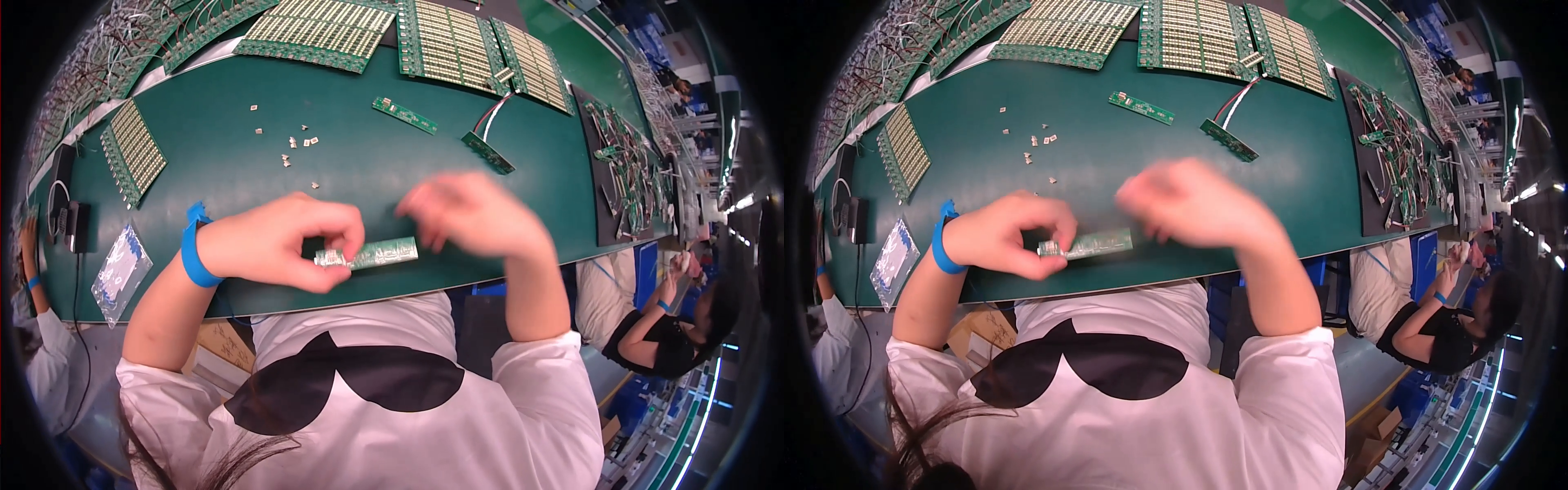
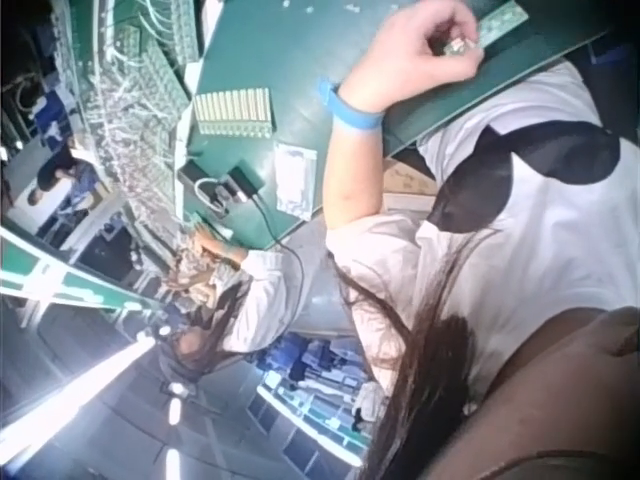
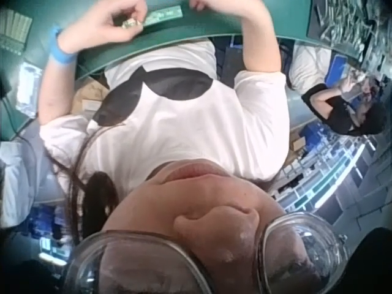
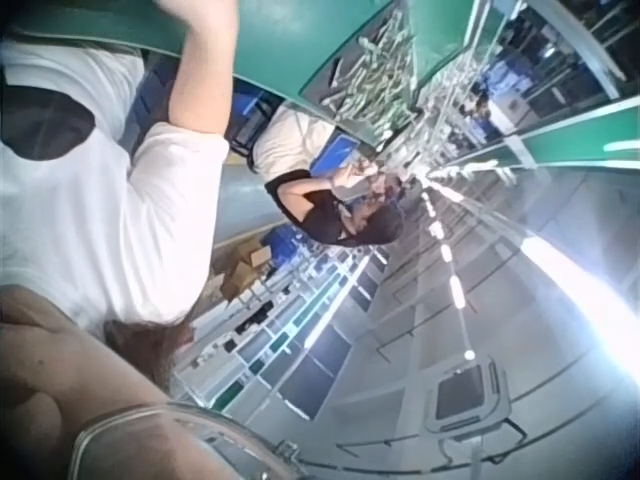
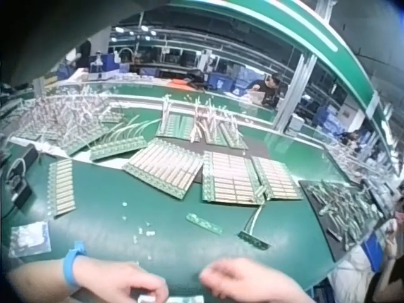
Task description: The person assembles circuit boards by plugging ribbon cables and wire connectors into the boards, attaching plastic caps, and separating individual circuit boards from a panel by hand.
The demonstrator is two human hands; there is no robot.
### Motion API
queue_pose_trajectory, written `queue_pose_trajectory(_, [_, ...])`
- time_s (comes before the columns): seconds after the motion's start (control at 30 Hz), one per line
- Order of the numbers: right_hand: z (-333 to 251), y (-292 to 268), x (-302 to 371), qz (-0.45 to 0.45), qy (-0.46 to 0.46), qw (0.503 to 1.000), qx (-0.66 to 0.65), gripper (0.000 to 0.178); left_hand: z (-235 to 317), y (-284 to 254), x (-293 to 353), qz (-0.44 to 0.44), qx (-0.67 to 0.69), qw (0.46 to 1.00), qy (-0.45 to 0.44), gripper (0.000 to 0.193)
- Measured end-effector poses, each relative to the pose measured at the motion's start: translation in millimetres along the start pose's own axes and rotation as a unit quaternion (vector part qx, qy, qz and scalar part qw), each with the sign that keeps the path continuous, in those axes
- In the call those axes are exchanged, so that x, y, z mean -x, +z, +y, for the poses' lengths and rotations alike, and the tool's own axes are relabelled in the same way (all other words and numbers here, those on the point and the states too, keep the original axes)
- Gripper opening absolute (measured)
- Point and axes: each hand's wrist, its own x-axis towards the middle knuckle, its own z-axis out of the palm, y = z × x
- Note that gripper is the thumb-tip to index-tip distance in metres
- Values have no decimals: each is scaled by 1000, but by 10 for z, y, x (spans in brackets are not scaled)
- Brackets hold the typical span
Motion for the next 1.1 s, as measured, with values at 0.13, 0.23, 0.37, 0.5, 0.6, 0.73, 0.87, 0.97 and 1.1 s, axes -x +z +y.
queue_pose_trajectory(0.13, [312, -829, -217, 420, 47, 874, 240, 41, -65, 36, 25, 146, 203, 965, -76, 10])
queue_pose_trajectory(0.23, [453, -943, -427, 334, 166, 870, 323, 48, -68, 74, -29, 195, 246, 946, -78, 10])
queue_pose_trajectory(0.37, [576, -924, -405, 304, 139, 914, 230, 35, -24, 68, 55, 227, 263, 934, -80, 12])
queue_pose_trajectory(0.5, [627, -900, -240, 302, 24, 951, -58, 17, -36, 53, 60, 282, 321, 901, -70, 13])
queue_pose_trajectory(0.6, [503, -806, -226, 288, -76, 945, -132, 8, -73, 13, 6, 300, 398, 862, -95, 14])
queue_pose_trajectory(0.73, [216, -621, -351, 194, -207, 940, -190, 14, -120, -9, -7, 301, 432, 843, -106, 14])
queue_pose_trajectory(0.87, [-50, -402, -570, 106, -229, 951, -178, 16, -205, -74, 80, 301, 389, 866, -91, 20])
queue_pose_trajectory(0.97, [-104, -316, -662, 43, -221, 960, -167, 14, -173, -138, 155, 321, 351, 874, -103, 20])
queue_pose_trajectory(1.1, [-108, -197, -704, 35, -242, 960, -137, 15, -139, -160, 184, 325, 355, 869, -118, 19])
